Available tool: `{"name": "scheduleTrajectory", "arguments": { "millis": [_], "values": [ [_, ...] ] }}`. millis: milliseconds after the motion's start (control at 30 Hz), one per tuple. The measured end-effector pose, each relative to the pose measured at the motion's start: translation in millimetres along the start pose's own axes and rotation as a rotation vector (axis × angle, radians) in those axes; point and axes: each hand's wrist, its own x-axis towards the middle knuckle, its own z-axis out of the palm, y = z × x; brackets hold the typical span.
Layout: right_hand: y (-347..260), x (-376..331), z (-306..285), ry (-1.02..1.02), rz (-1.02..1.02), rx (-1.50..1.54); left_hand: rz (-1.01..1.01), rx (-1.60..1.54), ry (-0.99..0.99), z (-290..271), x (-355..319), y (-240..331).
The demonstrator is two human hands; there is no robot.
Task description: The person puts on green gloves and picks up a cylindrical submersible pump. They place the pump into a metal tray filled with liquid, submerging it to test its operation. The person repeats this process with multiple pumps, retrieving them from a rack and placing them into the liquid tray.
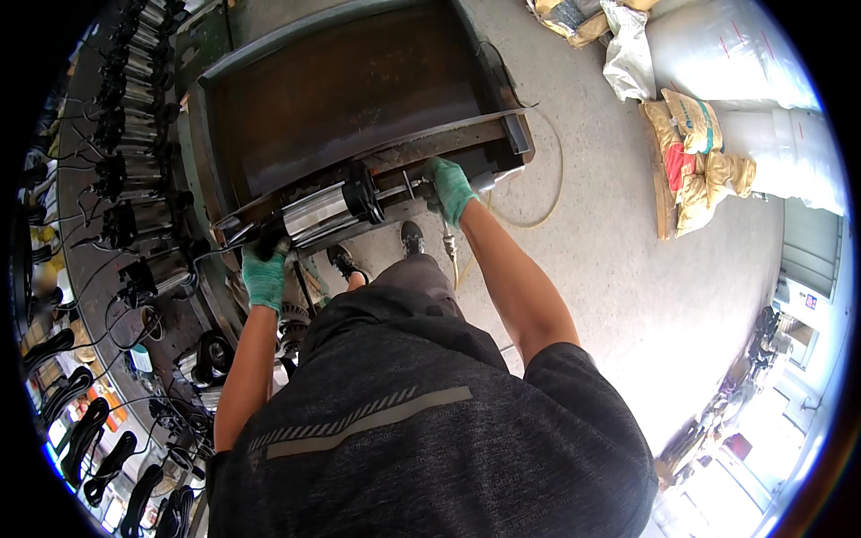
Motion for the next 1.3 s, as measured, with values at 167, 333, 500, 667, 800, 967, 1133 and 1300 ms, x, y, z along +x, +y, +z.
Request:
{"name": "scheduleTrajectory", "arguments": {
  "millis": [167, 333, 500, 667, 800, 967, 1133, 1300],
  "values": [
    [1.0, 4.3, -2.0, -0.016, 0.012, -0.008, -0.019, 0.016, 0.029, 4.2, -3.6, 8.8],
    [0.0, -1.7, 0.2, -0.006, -0.007, -0.029, 0.037, -0.043, 0.056, 7.2, -2.3, 1.4],
    [-4.1, -5.4, -41.7, -0.047, -0.190, -0.155, 0.041, -0.053, 0.099, 12.5, -5.1, -6.2],
    [-39.7, 35.7, -160.7, 0.479, -0.523, -1.026, 0.053, 0.070, 0.041, 9.3, -2.2, -4.2],
    [-85.5, 42.0, -164.0, 0.707, -0.369, -1.461, 0.044, 0.071, 0.052, 7.7, 2.6, -9.6],
    [-112.3, 67.8, -148.4, 0.501, -0.210, -1.741, 0.136, 0.162, 0.089, 0.7, -1.2, -15.7],
    [-109.5, 84.2, -177.0, 0.616, -0.338, -1.577, 0.104, 0.232, 0.077, 10.0, -5.8, 15.8],
    [-93.9, 28.7, -99.9, 0.717, -0.641, -1.349, 0.029, 0.322, 0.004, -24.9, 1.9, 3.2]
  ]
}}
